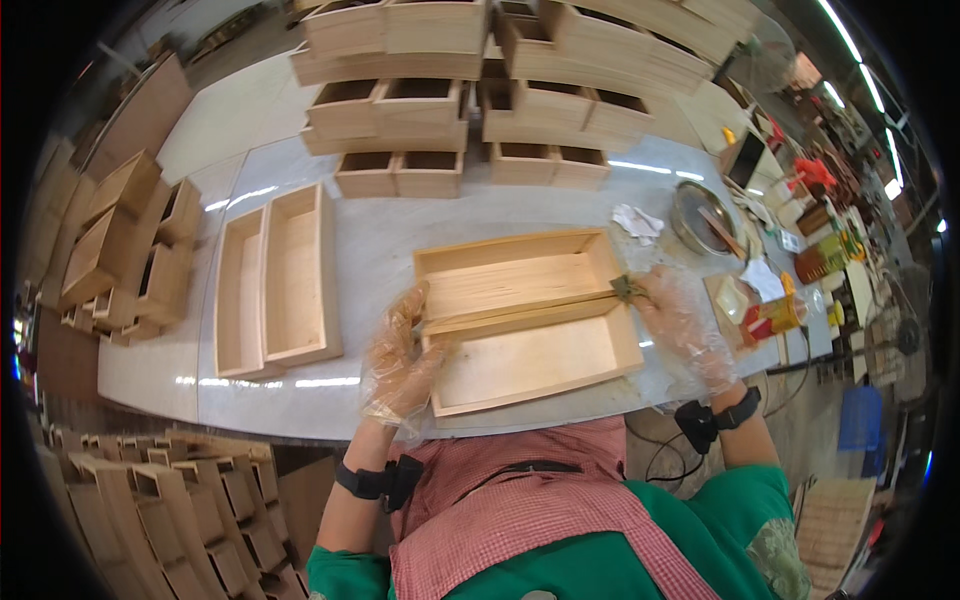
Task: Applying a liquid finish or oil to wooden boxes using a sponge.
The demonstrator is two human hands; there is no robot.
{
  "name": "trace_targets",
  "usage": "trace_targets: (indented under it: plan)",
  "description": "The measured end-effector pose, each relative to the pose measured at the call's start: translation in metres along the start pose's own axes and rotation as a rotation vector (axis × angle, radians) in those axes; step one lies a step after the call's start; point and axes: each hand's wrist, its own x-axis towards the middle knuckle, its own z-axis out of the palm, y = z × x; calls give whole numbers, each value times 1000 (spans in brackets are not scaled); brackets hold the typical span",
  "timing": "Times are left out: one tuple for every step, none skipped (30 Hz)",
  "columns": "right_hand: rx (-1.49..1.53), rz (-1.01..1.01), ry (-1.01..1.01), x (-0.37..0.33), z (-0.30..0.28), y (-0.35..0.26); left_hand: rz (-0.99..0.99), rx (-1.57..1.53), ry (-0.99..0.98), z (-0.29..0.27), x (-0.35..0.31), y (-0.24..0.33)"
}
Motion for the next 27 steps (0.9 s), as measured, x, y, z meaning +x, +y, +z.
trace_targets:
  plan:
    - [8,-19,-5,-1,6,2,-25,-179,16,0,-3,5]
    - [111,-52,43,-1,16,5,-34,-169,35,-5,-10,5]
    - [214,-79,90,1,25,5,-9,-98,-62,-10,-20,4]
    - [224,-90,83,7,33,-5,13,-29,-163,-14,-24,14]
    - [202,-295,230,14,43,-23,1,-170,-231,-15,-26,30]
    - [178,-506,374,20,49,-46,-12,-166,-214,-16,-28,33]
    - [249,-572,362,27,48,-68,31,-143,-236,-14,-28,34]
    - [327,-649,351,35,47,-92,72,-114,-248,-12,-31,35]
    - [334,-665,348,39,48,-113,42,-107,-200,-7,-32,29]
    - [337,-730,153,39,50,-131,40,-104,-194,-6,-32,30]
    - [335,-788,-43,39,51,-140,34,-76,-185,-5,-31,32]
    - [336,-798,-46,37,57,-143,25,-48,-171,-4,-31,32]
    - [413,-800,-40,36,66,-143,-10,-210,-145,1,-32,28]
    - [490,-799,-36,37,71,-142,-12,-211,-136,-2,-32,24]
    - [430,-861,155,43,58,-136,26,-52,-131,-4,-33,19]
    - [432,-871,143,48,53,-132,62,109,-133,-5,-34,18]
    - [411,-817,174,53,50,-129,82,128,-163,-7,-33,17]
    - [385,-751,217,59,47,-127,83,124,-165,-9,-32,18]
    - [68,-947,386,71,62,-128,46,157,-182,-11,-31,21]
    - [65,-944,384,67,66,-133,10,190,-201,-12,-30,23]
    - [192,-892,156,60,62,-152,17,186,-203,-11,-29,17]
    - [322,-839,-76,51,59,-165,96,223,-150,-8,-33,7]
    - [321,-845,-81,40,55,-169,175,261,-98,-7,-36,0]
    - [371,-867,-105,28,51,-172,165,261,-89,-8,-38,-1]
    - [418,-881,-126,19,47,-172,139,267,-73,-8,-37,1]
    - [465,-894,-146,15,45,-171,113,274,-57,-8,-35,4]
    - [392,-907,-178,19,44,-165,112,273,-54,-10,-32,10]
